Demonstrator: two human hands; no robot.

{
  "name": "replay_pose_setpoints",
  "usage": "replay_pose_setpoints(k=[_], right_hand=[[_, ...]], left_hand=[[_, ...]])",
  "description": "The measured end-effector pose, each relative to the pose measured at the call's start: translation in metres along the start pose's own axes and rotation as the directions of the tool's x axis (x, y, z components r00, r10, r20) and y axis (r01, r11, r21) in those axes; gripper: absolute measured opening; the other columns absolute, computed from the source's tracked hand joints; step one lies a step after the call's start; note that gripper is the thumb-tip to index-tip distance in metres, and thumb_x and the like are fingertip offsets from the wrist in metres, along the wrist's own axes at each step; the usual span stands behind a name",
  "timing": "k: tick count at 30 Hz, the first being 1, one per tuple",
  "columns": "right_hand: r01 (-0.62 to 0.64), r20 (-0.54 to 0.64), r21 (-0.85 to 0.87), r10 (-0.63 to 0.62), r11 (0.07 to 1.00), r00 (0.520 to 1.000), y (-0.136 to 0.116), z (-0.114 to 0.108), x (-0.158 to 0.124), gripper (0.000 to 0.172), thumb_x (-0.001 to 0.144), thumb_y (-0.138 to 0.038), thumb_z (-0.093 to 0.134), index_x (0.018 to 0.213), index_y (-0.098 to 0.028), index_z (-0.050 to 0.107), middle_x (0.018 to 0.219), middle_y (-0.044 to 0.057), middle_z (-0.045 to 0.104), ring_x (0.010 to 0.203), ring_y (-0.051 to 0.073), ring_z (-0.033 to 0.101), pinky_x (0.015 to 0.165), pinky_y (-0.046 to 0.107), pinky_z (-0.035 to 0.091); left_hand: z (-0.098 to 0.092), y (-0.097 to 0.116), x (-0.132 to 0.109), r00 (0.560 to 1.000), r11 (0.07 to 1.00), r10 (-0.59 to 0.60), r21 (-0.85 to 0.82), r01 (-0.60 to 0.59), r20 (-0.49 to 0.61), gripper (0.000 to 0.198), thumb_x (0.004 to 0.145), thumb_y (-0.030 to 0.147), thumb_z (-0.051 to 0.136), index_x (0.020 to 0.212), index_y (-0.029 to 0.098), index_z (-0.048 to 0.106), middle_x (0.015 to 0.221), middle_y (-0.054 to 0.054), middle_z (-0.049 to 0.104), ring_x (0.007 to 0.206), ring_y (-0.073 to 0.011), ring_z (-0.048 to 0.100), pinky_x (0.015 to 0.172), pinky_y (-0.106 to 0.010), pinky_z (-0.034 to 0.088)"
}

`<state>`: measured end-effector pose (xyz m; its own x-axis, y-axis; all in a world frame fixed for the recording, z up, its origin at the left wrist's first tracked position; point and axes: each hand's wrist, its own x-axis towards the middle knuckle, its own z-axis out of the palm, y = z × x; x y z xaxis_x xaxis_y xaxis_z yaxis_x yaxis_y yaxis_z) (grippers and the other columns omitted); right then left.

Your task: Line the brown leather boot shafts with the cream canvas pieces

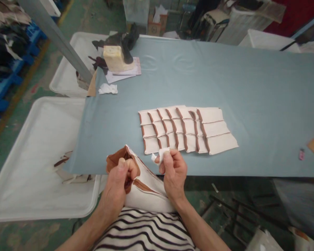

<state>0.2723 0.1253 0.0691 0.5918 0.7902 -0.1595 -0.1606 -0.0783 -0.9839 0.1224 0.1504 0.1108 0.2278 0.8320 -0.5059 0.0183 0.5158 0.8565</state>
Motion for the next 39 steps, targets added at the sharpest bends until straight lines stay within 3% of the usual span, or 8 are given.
replay_pose_setpoints(k=[2, 6, 9, 11, 14, 17, 26, 39], right_hand=[[0.0, 0.022, -0.058, 0.001, 0.998, 1.0, 0.013, 0.0, -0.004, 0.038, 0.102, -0.051, 0.063, 0.08, -0.02, 0.063, 0.063, -0.003, 0.068, 0.046, 0.009, 0.046, 0.047, 0.02, 0.039], [0.06, 0.063, -0.163, -0.05, 0.985, 0.997, 0.024, -0.005, -0.004, 0.032, 0.1, -0.044, 0.064, 0.078, -0.021, 0.067, 0.062, -0.002, 0.066, 0.058, 0.014, 0.06, 0.061, 0.026, 0.049], [0.22, 0.147, -0.21, -0.192, 0.953, 0.97, 0.0, -0.015, 0.003, 0.022, 0.091, -0.036, 0.073, 0.073, -0.023, 0.071, 0.075, 0.002, 0.073, 0.083, 0.021, 0.068, 0.084, 0.035, 0.055], [0.37, 0.273, -0.225, -0.307, 0.901, 0.912, -0.032, -0.021, 0.005, 0.018, 0.09, -0.03, 0.073, 0.074, -0.024, 0.072, 0.078, 0.002, 0.074, 0.089, 0.022, 0.069, 0.09, 0.037, 0.054], [0.275, 0.483, -0.206, -0.147, 0.939, 0.863, -0.081, -0.024, 0.002, 0.022, 0.101, -0.03, 0.066, 0.081, -0.024, 0.072, 0.061, -0.005, 0.063, 0.052, 0.011, 0.052, 0.052, 0.023, 0.042], [0.196, 0.582, -0.278, 0.002, 0.94, 0.813, -0.105, -0.017, -0.003, 0.025, 0.103, -0.035, 0.065, 0.082, -0.023, 0.073, 0.059, -0.006, 0.062, 0.047, 0.008, 0.046, 0.045, 0.021, 0.033], [0.189, 0.445, -0.365, -0.007, 0.912, 0.895, -0.1, 0.004, 0.0, 0.02, 0.097, -0.036, 0.065, 0.083, -0.021, 0.068, 0.06, -0.005, 0.06, 0.049, 0.009, 0.048, 0.049, 0.022, 0.035], [0.185, 0.324, -0.47, -0.026, 0.863, 0.946, -0.094, 0.014, -0.002, 0.022, 0.093, -0.039, 0.063, 0.08, -0.022, 0.065, 0.059, -0.006, 0.061, 0.051, 0.011, 0.052, 0.055, 0.025, 0.04]], left_hand=[[-0.012, -0.003, -0.005, 0.997, 0.991, 0.035, 0.123, -0.044, 0.073, 0.067, 0.094, 0.082, 0.052, 0.063, 0.022, 0.054, 0.058, -0.001, 0.051, 0.055, -0.0169, 0.041, 0.051, -0.027, 0.035], [-0.034, 0.009, -0.012, 0.946, 0.885, 0.03, 0.432, -0.175, 0.323, 0.031, 0.093, 0.049, 0.066, 0.079, 0.022, 0.07, 0.077, -0.003, 0.069, 0.075, -0.0222, 0.061, 0.067, -0.025, 0.048], [-0.042, 0.027, -0.011, 0.93, 0.825, 0.011, 0.523, -0.217, 0.368, 0.025, 0.095, 0.041, 0.063, 0.085, 0.022, 0.076, 0.081, -0.003, 0.075, 0.079, -0.0233, 0.068, 0.072, -0.023, 0.051], [-0.043, 0.038, -0.007, 0.915, 0.822, 0.031, 0.511, -0.253, 0.403, 0.028, 0.098, 0.042, 0.061, 0.091, 0.023, 0.081, 0.089, -0.005, 0.079, 0.085, -0.0251, 0.073, 0.076, -0.023, 0.053], [-0.042, 0.05, 0.002, 0.899, 0.819, 0.115, 0.472, -0.327, 0.422, 0.031, 0.1, 0.043, 0.061, 0.095, 0.023, 0.084, 0.09, -0.005, 0.081, 0.084, -0.0246, 0.072, 0.077, -0.023, 0.052], [-0.038, 0.057, 0.008, 0.891, 0.811, 0.223, 0.432, -0.395, 0.395, 0.032, 0.101, 0.041, 0.061, 0.087, 0.022, 0.083, 0.078, -0.003, 0.076, 0.073, -0.0212, 0.066, 0.071, -0.022, 0.049], [-0.019, 0.069, 0.008, 0.873, 0.821, 0.353, 0.336, -0.461, 0.336, 0.034, 0.099, 0.035, 0.056, 0.074, 0.019, 0.072, 0.071, -0.001, 0.068, 0.066, -0.018, 0.057, 0.065, -0.024, 0.045], [-0.014, 0.065, 0.011, 0.863, 0.844, 0.348, 0.278, -0.458, 0.365, 0.033, 0.1, 0.031, 0.053, 0.089, 0.016, 0.08, 0.083, 0.001, 0.075, 0.076, -0.0168, 0.06, 0.07, -0.025, 0.046]])
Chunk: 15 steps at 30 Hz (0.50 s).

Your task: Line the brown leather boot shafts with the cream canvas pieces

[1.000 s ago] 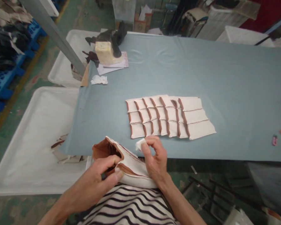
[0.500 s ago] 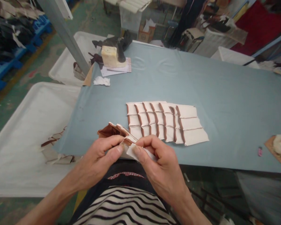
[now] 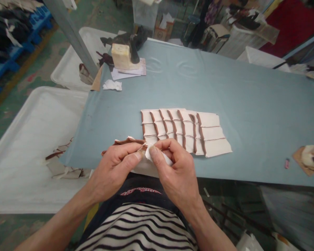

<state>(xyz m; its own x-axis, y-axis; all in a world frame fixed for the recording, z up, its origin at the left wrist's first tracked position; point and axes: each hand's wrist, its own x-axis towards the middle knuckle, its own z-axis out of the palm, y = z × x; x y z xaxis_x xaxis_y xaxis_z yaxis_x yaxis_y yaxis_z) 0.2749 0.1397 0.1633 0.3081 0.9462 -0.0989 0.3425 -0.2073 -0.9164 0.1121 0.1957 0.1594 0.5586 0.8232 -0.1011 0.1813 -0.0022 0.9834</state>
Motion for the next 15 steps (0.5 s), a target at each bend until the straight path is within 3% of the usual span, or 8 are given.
replay_pose_setpoints(k=[8, 12, 15], right_hand=[[0.016, -0.121, -0.029, -0.019, 0.999, 0.993, 0.005, 0.012, -0.003, 0.02, 0.092, -0.04, 0.062, 0.082, -0.023, 0.066, 0.062, -0.004, 0.065, 0.051, 0.014, 0.056, 0.054, 0.027, 0.042], [0.041, -0.164, -0.061, -0.05, 0.997, 0.985, 0.009, 0.018, -0.001, 0.021, 0.093, -0.04, 0.061, 0.082, -0.023, 0.067, 0.063, -0.002, 0.068, 0.051, 0.014, 0.059, 0.052, 0.026, 0.042], [0.101, -0.211, -0.156, -0.133, 0.983, 0.968, 0.011, 0.022, 0.0, 0.018, 0.094, -0.034, 0.062, 0.082, -0.022, 0.069, 0.058, -0.004, 0.066, 0.045, 0.012, 0.054, 0.049, 0.025, 0.038]], left_hand=[[0.006, -0.013, -0.001, 0.998, 0.998, -0.012, -0.061, 0.008, -0.063, 0.031, 0.1, 0.03, 0.055, 0.083, 0.016, 0.079, 0.078, 0.001, 0.068, 0.074, -0.0154, 0.054, 0.069, -0.026, 0.043], [0.009, -0.026, -0.002, 0.996, 0.981, -0.062, -0.19, 0.049, -0.064, 0.03, 0.101, 0.031, 0.057, 0.094, 0.016, 0.082, 0.083, 0.0, 0.069, 0.074, -0.016, 0.053, 0.066, -0.026, 0.044], [0.01, -0.035, -0.003, 0.997, 0.968, -0.065, -0.247, 0.052, -0.044, 0.029, 0.102, 0.033, 0.058, 0.103, 0.017, 0.083, 0.094, -0.003, 0.074, 0.083, -0.0188, 0.059, 0.074, -0.027, 0.049]])
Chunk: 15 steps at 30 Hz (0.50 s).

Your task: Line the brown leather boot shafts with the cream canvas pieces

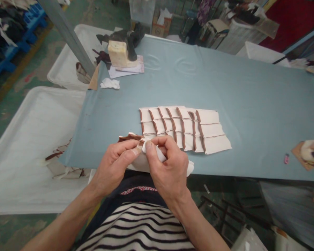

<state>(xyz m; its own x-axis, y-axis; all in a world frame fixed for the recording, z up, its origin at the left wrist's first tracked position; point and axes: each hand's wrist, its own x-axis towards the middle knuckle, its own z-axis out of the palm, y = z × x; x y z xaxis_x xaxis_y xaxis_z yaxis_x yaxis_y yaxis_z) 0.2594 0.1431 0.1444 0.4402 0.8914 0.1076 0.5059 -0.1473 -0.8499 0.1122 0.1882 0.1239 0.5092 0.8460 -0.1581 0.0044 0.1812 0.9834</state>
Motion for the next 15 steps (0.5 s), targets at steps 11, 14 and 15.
replay_pose_setpoints(k=[11, 14, 15], right_hand=[[0.179, -0.131, -0.169, -0.202, 0.969, 0.971, 0.004, 0.013, -0.005, 0.018, 0.097, -0.026, 0.063, 0.084, -0.019, 0.073, 0.056, -0.004, 0.065, 0.042, 0.011, 0.052, 0.05, 0.025, 0.035], [0.16, -0.114, -0.136, -0.175, 0.978, 0.978, 0.005, 0.013, -0.004, 0.017, 0.096, -0.026, 0.064, 0.084, -0.019, 0.073, 0.056, -0.005, 0.063, 0.042, 0.011, 0.049, 0.049, 0.024, 0.035], [0.153, -0.102, -0.122, -0.166, 0.981, 0.981, 0.005, 0.013, -0.003, 0.017, 0.096, -0.027, 0.064, 0.084, -0.019, 0.072, 0.056, -0.005, 0.062, 0.042, 0.01, 0.048, 0.049, 0.024, 0.035]], left_hand=[[0.006, 0.0, 0.006, 0.987, 0.985, 0.074, 0.168, -0.05, -0.143, 0.026, 0.095, 0.033, 0.063, 0.087, 0.017, 0.081, 0.079, 0.001, 0.069, 0.075, -0.0169, 0.059, 0.071, -0.026, 0.046], [0.01, 0.007, 0.006, 0.976, 0.956, 0.122, 0.285, -0.066, -0.181, 0.027, 0.093, 0.031, 0.06, 0.079, 0.016, 0.077, 0.075, 0.0, 0.068, 0.072, -0.0176, 0.06, 0.068, -0.027, 0.046], [0.011, 0.008, 0.006, 0.973, 0.945, 0.137, 0.318, -0.072, -0.186, 0.028, 0.093, 0.031, 0.059, 0.077, 0.016, 0.076, 0.075, 0.0, 0.069, 0.072, -0.018, 0.059, 0.068, -0.028, 0.046]])
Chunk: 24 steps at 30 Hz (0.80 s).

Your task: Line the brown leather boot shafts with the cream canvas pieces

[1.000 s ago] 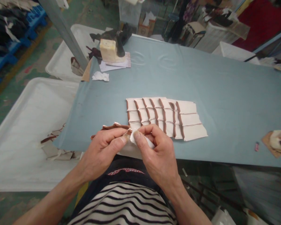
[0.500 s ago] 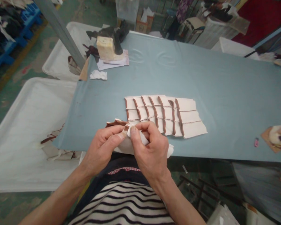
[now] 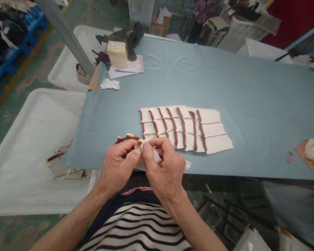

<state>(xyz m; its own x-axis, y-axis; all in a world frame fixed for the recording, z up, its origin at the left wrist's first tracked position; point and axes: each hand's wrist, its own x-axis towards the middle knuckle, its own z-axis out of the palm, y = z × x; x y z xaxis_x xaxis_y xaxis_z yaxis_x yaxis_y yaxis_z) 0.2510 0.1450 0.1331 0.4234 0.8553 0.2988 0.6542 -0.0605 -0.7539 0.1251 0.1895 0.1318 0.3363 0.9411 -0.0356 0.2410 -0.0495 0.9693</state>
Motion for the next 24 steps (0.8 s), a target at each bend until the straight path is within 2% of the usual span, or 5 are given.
replay_pose_setpoints(k=[7, 13, 19, 22, 24], right_hand=[[-0.098, 0.182, 0.005, 0.096, 0.995, 0.979, -0.004, -0.012, 0.01, 0.02, 0.094, -0.037, 0.062, 0.083, -0.022, 0.069, 0.052, -0.008, 0.051, 0.043, 0.011, 0.041, 0.053, 0.026, 0.029], [-0.289, 0.497, 0.103, 0.202, 0.952, 0.844, 0.002, -0.017, 0.026, 0.017, 0.088, -0.038, 0.056, 0.077, -0.025, 0.055, 0.055, -0.007, 0.052, 0.052, 0.014, 0.046, 0.055, 0.026, 0.029], [-0.144, 0.551, -0.051, 0.149, 0.988, 0.821, 0.015, -0.005, 0.028, 0.017, 0.092, -0.032, 0.046, 0.076, -0.026, 0.044, 0.062, -0.004, 0.049, 0.06, 0.017, 0.047, 0.062, 0.03, 0.024], [-0.079, 0.577, -0.129, 0.14, 0.988, 0.805, 0.016, 0.002, 0.026, 0.014, 0.093, -0.03, 0.047, 0.08, -0.026, 0.044, 0.062, -0.004, 0.042, 0.058, 0.017, 0.038, 0.063, 0.033, 0.018], [-0.103, 0.564, -0.054, 0.115, 0.993, 0.818, 0.014, 0.005, 0.023, 0.019, 0.096, -0.031, 0.044, 0.078, -0.026, 0.041, 0.063, -0.004, 0.042, 0.058, 0.017, 0.037, 0.062, 0.032, 0.019]], left_hand=[[0.0, 0.002, 0.0, 0.993, 0.983, 0.099, 0.16, -0.087, -0.07, 0.025, 0.092, 0.028, 0.056, 0.074, 0.019, 0.069, 0.07, 0.0, 0.067, 0.068, -0.0182, 0.058, 0.069, -0.03, 0.047], [0.002, 0.004, -0.004, 0.977, 0.955, 0.202, 0.234, -0.182, -0.065, 0.022, 0.089, 0.021, 0.053, 0.073, 0.02, 0.068, 0.061, 0.003, 0.062, 0.055, -0.0146, 0.052, 0.064, -0.028, 0.046], [0.009, -0.001, -0.004, 0.98, 0.943, 0.184, 0.297, -0.154, -0.077, 0.022, 0.085, 0.02, 0.05, 0.063, 0.023, 0.05, 0.057, 0.004, 0.049, 0.055, -0.0147, 0.045, 0.059, -0.03, 0.035], [0.009, -0.005, -0.003, 0.994, 0.974, 0.102, 0.204, -0.094, -0.026, 0.022, 0.084, 0.023, 0.049, 0.062, 0.023, 0.047, 0.058, 0.004, 0.045, 0.057, -0.0156, 0.043, 0.058, -0.03, 0.033], [0.008, -0.006, -0.002, 0.998, 0.993, 0.064, 0.105, -0.063, -0.007, 0.022, 0.086, 0.024, 0.046, 0.064, 0.023, 0.048, 0.062, 0.003, 0.048, 0.06, -0.0163, 0.044, 0.058, -0.03, 0.036]])
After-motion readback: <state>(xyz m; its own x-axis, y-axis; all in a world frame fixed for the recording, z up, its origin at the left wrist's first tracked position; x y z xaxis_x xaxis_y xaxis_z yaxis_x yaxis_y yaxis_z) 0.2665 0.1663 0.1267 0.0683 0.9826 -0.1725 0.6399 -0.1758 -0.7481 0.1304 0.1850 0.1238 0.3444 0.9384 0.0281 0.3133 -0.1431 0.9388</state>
